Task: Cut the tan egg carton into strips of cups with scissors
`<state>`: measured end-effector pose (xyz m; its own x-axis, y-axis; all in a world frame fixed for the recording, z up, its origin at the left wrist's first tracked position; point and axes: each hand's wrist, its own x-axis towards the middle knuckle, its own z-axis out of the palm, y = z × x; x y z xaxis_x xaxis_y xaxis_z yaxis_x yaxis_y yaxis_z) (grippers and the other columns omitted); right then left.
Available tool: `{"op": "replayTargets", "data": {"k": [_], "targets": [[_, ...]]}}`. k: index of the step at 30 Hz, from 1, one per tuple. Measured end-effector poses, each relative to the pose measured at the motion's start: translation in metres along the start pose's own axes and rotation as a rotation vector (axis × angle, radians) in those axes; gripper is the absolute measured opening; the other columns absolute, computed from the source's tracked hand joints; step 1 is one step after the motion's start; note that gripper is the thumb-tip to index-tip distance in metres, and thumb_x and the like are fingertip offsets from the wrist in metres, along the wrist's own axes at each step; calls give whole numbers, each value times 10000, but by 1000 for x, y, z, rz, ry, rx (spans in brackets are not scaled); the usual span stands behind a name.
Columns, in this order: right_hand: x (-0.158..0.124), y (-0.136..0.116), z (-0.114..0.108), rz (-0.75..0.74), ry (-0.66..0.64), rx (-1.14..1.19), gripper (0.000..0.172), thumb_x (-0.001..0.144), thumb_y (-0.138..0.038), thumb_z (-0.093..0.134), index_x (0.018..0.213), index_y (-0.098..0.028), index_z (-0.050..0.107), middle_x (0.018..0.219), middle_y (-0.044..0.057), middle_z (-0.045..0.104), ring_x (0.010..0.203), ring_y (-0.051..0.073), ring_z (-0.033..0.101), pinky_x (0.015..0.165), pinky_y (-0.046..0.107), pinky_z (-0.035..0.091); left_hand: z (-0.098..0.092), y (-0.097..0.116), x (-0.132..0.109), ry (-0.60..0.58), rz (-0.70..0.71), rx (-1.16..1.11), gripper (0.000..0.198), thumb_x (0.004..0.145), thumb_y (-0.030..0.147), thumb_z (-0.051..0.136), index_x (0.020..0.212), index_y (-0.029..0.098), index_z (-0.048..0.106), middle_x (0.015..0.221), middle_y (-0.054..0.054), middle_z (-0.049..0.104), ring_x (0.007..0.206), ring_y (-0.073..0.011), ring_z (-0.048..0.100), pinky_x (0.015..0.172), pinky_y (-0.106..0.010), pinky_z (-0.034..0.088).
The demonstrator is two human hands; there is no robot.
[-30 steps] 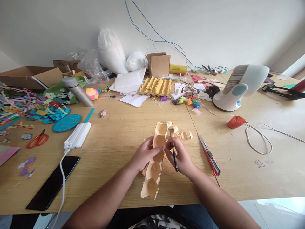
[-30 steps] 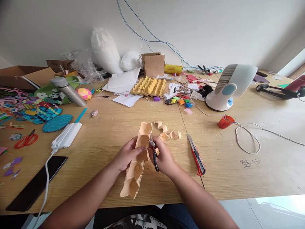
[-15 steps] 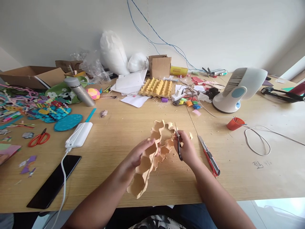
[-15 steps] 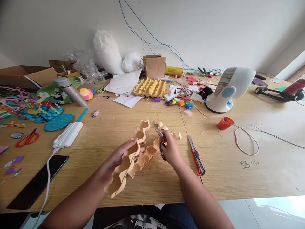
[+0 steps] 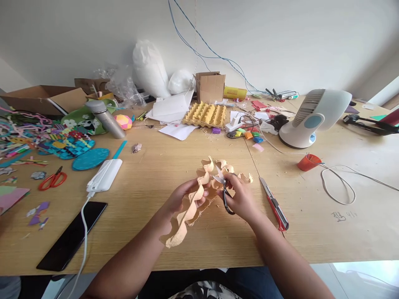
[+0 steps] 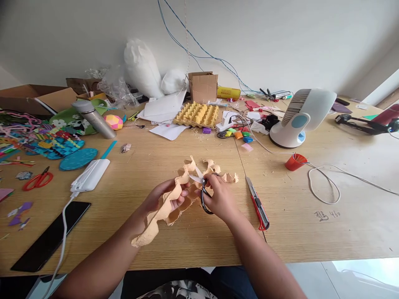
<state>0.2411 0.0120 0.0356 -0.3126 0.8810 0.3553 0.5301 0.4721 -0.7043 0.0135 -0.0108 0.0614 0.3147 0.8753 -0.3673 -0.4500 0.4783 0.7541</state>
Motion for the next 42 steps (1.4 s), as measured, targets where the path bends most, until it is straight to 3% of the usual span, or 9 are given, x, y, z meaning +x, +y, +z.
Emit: {"op": "replayTargets", "data": {"k": [3, 7, 13, 18, 23, 29, 34, 38, 42], "targets": [[-2, -7, 0, 0, -30, 90, 298, 877, -356, 790, 1117, -251, 648, 867, 33, 649, 800, 224, 584, 742, 348, 451, 1, -1, 3, -59, -46, -41, 303, 856, 475, 814, 999, 209, 785, 893, -71, 693, 716, -151, 632, 616, -261, 541], [-6, -13, 6, 120, -112, 427, 361, 901, -470, 781, 1151, -259, 629, 831, -4, 596, 760, 187, 546, 726, 328, 462, 1, -4, 6, 96, 1, 2, 352, 822, 524, 837, 961, 210, 758, 833, -24, 698, 689, -149, 636, 648, -278, 526], [-11, -20, 20, 260, -264, 907, 477, 814, -461, 901, 1103, -262, 578, 951, 4, 629, 874, 172, 609, 851, 335, 513, 2, -13, 6, 183, 314, 132, 446, 854, 541, 832, 1188, 276, 703, 1061, -22, 778, 1021, -254, 744, 950, -397, 554], [-13, -22, 25, 335, -292, 1058, 485, 785, -398, 940, 1080, -256, 583, 928, -19, 613, 858, 143, 591, 858, 307, 500, 2, -23, 8, 186, 437, 268, 462, 896, 506, 807, 1255, 253, 664, 1167, -49, 766, 1094, -241, 729, 972, -369, 549], [-14, -23, 25, 407, -274, 1097, 458, 736, -318, 969, 1010, -242, 609, 860, -43, 600, 778, 122, 545, 778, 273, 461, -1, -26, 9, 192, 469, 339, 439, 912, 501, 793, 1248, 243, 676, 1158, -60, 774, 1106, -252, 731, 994, -374, 545], [-14, -23, 25, 428, -113, 1147, 433, 750, -353, 949, 996, -244, 610, 858, -41, 601, 762, 123, 518, 746, 267, 435, -3, -27, 9, -101, 253, 203, 515, 933, 537, 756, 1344, 248, 646, 1274, -118, 759, 1192, -319, 724, 992, -444, 584], [-10, -22, 20, 433, 45, 1112, 495, 754, -424, 932, 1057, -263, 575, 883, -33, 593, 794, 143, 546, 778, 289, 465, 4, -29, 7, -147, 284, 190, 538, 922, 378, 808, 1412, 233, 640, 1441, -124, 693, 1368, -316, 629, 1148, -423, 500], [-8, -21, 13, 329, -42, 914, 464, 851, -508, 841, 1118, -267, 548, 937, -1, 617, 845, 171, 573, 793, 314, 485, 6, -20, 6, -111, 229, 93, 417, 938, 381, 787, 1313, 213, 715, 1214, -101, 787, 1069, -246, 757, 924, -331, 596], [-12, -20, 9, 159, -150, 541, 399, 912, -529, 758, 1134, -244, 588, 859, -2, 599, 767, 170, 550, 708, 296, 450, 0, -9, 6, -110, 119, -97, 358, 903, 474, 809, 1109, 185, 762, 903, -46, 770, 695, -148, 711, 634, -250, 587]]}}
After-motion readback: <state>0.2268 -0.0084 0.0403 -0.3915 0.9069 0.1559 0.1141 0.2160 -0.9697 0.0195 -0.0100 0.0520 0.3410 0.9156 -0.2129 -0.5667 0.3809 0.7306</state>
